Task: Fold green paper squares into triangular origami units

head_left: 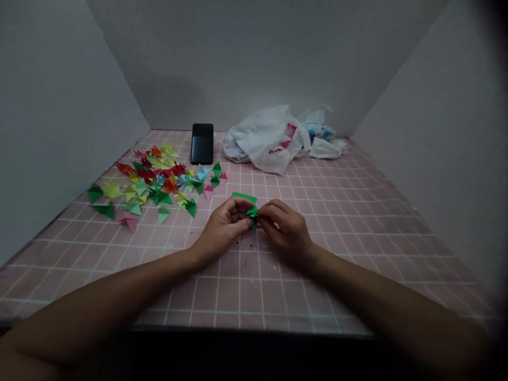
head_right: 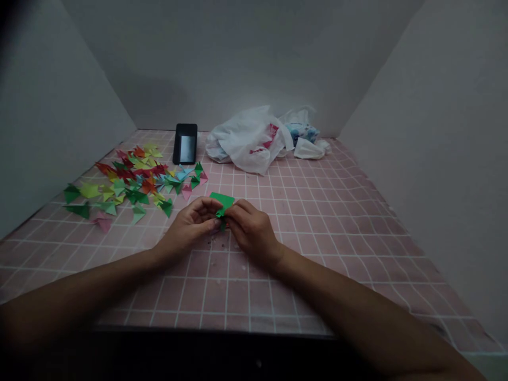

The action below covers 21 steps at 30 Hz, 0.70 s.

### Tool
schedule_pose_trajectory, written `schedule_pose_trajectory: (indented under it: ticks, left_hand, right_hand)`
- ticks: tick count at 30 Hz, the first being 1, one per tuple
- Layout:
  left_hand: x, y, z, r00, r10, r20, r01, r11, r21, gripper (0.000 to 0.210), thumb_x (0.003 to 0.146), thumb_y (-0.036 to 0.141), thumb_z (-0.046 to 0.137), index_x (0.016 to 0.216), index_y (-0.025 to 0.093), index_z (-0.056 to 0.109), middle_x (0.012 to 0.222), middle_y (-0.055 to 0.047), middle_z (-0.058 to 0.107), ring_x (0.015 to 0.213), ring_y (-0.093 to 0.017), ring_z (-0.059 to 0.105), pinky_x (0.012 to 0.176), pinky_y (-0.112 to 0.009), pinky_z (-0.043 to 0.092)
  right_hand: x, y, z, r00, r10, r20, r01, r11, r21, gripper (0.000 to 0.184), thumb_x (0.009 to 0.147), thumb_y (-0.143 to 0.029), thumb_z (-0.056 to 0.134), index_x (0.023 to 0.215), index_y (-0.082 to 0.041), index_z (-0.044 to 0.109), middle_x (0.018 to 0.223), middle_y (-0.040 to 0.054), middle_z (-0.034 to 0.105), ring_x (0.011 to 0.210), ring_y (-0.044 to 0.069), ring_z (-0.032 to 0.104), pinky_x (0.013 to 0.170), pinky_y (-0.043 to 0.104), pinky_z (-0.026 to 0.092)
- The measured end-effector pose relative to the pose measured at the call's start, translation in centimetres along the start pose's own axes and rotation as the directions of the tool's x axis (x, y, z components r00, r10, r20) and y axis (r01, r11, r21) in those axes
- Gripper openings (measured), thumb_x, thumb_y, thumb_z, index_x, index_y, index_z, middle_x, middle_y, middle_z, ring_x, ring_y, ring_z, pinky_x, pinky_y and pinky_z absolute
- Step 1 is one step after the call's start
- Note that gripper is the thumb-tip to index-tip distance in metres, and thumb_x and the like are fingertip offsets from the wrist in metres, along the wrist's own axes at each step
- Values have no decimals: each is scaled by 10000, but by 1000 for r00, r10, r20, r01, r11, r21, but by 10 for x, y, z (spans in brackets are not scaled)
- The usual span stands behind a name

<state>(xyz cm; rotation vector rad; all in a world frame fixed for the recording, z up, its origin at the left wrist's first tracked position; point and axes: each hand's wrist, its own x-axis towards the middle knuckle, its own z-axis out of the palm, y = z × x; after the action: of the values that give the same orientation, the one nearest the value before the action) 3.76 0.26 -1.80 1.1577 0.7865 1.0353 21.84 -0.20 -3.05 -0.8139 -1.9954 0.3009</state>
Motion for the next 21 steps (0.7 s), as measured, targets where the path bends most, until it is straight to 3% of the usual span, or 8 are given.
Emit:
schedule_pose_trajectory:
  ticks: [8,21]
  left_hand:
    - [1,-4,-1,1000,10,-12,-10,1000,27,344,708,140,734,1025,175,605,960,-21,667,872,-133,637,796,-266,527]
    - [3,-4,-4,999,-10,-46,16,992,126,162,732,206,713,875,157,655,784,3,655,680,-109,591,646,-250,466]
  right_hand:
    - [0,-1,0,999,43,10,-43,999,29,166,919,-47,582,920,-211,610,835,17,585,762,163,591,650,289,469]
    - [-1,-3,4,988,154,-7,-153,988,24,113,903,-99,593,859,-202,603,764,10,587,695,156,567,615,287,431]
